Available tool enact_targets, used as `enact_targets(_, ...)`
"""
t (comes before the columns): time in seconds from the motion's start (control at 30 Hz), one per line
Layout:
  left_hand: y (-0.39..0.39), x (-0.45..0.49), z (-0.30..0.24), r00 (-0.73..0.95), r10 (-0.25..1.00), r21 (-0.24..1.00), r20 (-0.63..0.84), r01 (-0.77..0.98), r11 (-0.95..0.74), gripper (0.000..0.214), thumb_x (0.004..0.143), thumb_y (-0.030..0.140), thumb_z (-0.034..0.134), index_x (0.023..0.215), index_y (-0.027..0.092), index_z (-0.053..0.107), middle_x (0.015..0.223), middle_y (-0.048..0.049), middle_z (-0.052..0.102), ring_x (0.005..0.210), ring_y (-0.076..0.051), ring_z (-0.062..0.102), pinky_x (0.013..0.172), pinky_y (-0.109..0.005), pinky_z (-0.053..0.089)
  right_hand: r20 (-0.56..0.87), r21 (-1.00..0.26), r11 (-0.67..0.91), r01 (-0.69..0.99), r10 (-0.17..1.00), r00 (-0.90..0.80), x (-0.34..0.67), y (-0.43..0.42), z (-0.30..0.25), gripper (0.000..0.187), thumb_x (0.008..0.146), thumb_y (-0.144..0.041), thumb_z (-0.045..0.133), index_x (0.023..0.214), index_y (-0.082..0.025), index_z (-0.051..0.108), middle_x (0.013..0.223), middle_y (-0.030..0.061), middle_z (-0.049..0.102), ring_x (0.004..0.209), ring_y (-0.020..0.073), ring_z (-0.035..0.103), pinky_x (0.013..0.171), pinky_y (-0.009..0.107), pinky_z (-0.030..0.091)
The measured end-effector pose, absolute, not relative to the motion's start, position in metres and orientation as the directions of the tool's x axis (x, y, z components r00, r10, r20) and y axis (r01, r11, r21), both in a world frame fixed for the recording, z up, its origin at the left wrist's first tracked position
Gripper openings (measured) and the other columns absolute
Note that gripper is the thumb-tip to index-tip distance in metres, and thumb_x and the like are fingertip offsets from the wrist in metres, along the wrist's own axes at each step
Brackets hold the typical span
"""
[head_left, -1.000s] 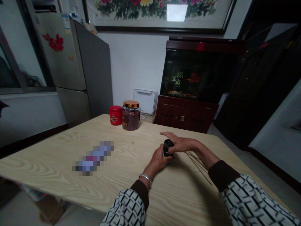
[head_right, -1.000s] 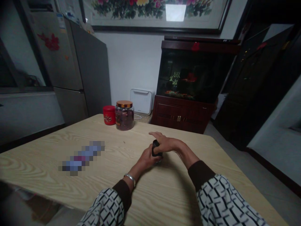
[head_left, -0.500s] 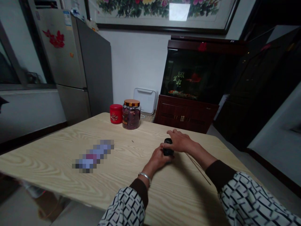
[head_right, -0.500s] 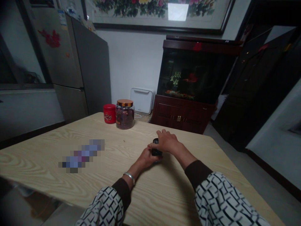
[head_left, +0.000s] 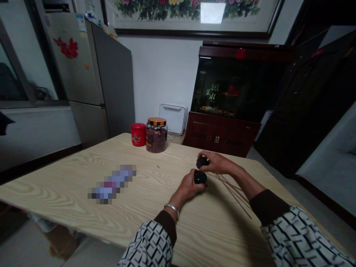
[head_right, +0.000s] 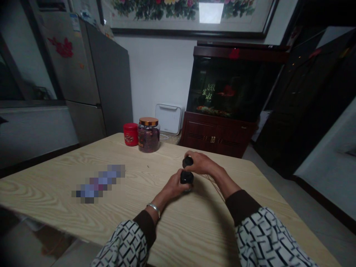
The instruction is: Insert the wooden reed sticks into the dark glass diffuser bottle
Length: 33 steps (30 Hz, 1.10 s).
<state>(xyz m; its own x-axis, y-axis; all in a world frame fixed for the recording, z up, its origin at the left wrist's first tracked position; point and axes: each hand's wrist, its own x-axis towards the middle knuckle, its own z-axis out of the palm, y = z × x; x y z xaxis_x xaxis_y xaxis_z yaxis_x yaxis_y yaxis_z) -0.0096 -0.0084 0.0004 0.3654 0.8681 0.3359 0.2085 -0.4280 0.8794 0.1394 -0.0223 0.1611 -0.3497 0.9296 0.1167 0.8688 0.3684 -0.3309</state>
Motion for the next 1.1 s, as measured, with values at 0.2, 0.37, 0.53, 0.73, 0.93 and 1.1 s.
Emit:
enact_targets(0.2, -0.010, -0.010, 0.003, 0.355, 0.874, 0.879, 0.332, 0.219, -0.424, 0.054, 0.066, 0.039, 0.079, 0.110, 0.017, 0.056, 0.091, -0.0047, 0.066, 0.082, -0.018, 0.060, 0.070, -0.027, 0.045, 0.339, -0.862, 0.302, 0.407, 0.940, 0.020, 0.174, -0.068, 0.117, 0.053, 0.069, -0.036, 0.074, 0.109, -0.023, 0.042, 0.104, 0.0043, 0.060, 0.091, 0.0194, 0.063, 0.080, 0.033, 0.049)
enact_targets(0.37, -0.011, -0.008, 0.006, 0.356, 0.880, 0.897, 0.314, 0.191, -0.398, 0.053, 0.065, 0.037, 0.080, 0.109, 0.016, 0.057, 0.091, -0.0048, 0.067, 0.083, -0.019, 0.061, 0.071, -0.027, 0.046, 0.336, -0.842, 0.244, 0.482, 0.935, 0.114, 0.166, -0.128, 0.024, 0.042, 0.079, -0.037, 0.066, 0.112, -0.026, 0.043, 0.111, 0.0050, 0.060, 0.102, 0.0210, 0.061, 0.091, 0.036, 0.047)
enact_targets(0.53, -0.014, -0.008, 0.009, 0.351, 0.883, 0.898, 0.312, 0.194, -0.394, 0.050, 0.068, 0.035, 0.078, 0.109, 0.016, 0.057, 0.092, -0.0048, 0.067, 0.085, -0.019, 0.062, 0.075, -0.029, 0.048, 0.298, -0.681, 0.125, 0.722, 0.947, 0.117, 0.169, -0.146, -0.001, 0.047, 0.077, -0.040, 0.067, 0.116, -0.026, 0.045, 0.115, 0.0052, 0.060, 0.104, 0.0238, 0.059, 0.090, 0.037, 0.045)
enact_targets(0.73, -0.012, -0.007, 0.009, 0.354, 0.886, 0.895, 0.298, 0.218, -0.388, 0.054, 0.067, 0.036, 0.078, 0.112, 0.017, 0.057, 0.094, -0.0059, 0.067, 0.086, -0.021, 0.062, 0.077, -0.033, 0.049, 0.403, -0.400, 0.026, 0.916, 0.903, 0.151, 0.226, -0.105, 0.030, 0.023, 0.092, -0.032, 0.047, 0.109, -0.021, 0.059, 0.107, 0.0083, 0.060, 0.095, 0.0207, 0.060, 0.081, 0.031, 0.044)
enact_targets(0.93, -0.011, -0.007, 0.008, 0.370, 0.879, 0.894, 0.302, 0.210, -0.396, 0.053, 0.068, 0.036, 0.077, 0.112, 0.016, 0.057, 0.095, -0.0058, 0.066, 0.087, -0.021, 0.061, 0.079, -0.033, 0.048, 0.196, 0.017, -0.094, 0.995, 0.977, 0.089, 0.248, -0.060, 0.039, 0.024, 0.092, -0.025, 0.047, 0.103, -0.020, 0.068, 0.103, 0.0113, 0.060, 0.097, 0.0223, 0.058, 0.080, 0.030, 0.038)
enact_targets(1.1, -0.009, -0.006, 0.005, 0.357, 0.883, 0.894, 0.305, 0.211, -0.394, 0.054, 0.067, 0.037, 0.078, 0.113, 0.017, 0.057, 0.096, -0.0061, 0.066, 0.087, -0.021, 0.062, 0.077, -0.032, 0.048, 0.176, 0.054, -0.076, 0.996, 0.982, 0.065, 0.245, -0.054, 0.040, 0.024, 0.093, -0.021, 0.044, 0.096, -0.018, 0.067, 0.100, 0.0121, 0.062, 0.096, 0.0220, 0.058, 0.077, 0.029, 0.037)
